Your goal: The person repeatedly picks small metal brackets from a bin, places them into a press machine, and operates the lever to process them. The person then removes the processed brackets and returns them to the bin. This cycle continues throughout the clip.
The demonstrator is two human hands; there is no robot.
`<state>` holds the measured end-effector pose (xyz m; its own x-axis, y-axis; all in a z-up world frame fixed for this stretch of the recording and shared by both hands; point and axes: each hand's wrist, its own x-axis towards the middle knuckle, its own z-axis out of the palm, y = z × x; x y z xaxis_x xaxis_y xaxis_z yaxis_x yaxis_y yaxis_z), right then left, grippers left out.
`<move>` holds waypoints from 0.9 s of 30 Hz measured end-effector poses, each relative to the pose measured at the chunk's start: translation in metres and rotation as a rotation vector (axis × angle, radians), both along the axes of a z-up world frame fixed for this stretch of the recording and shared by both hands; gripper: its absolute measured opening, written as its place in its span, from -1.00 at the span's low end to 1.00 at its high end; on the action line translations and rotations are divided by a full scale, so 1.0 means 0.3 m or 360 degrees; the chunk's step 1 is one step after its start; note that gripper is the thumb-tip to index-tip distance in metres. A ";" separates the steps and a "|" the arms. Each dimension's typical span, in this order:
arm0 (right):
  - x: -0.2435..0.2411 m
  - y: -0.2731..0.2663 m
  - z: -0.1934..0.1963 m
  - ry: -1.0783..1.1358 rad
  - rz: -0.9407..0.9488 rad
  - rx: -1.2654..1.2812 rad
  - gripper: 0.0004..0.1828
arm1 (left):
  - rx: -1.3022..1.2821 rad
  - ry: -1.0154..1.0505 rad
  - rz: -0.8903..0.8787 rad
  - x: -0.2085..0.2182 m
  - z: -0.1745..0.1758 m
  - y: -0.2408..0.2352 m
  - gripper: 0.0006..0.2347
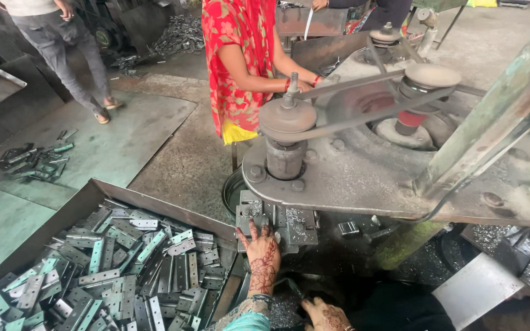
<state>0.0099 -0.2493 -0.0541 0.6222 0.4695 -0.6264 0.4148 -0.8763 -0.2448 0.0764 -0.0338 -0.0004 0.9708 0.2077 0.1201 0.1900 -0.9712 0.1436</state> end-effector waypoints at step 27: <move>-0.025 -0.030 -0.228 -0.0008 -0.0103 -0.0105 -0.29 | 0.0042 0.0144 -0.0031 -0.006 0.011 -0.014 -0.56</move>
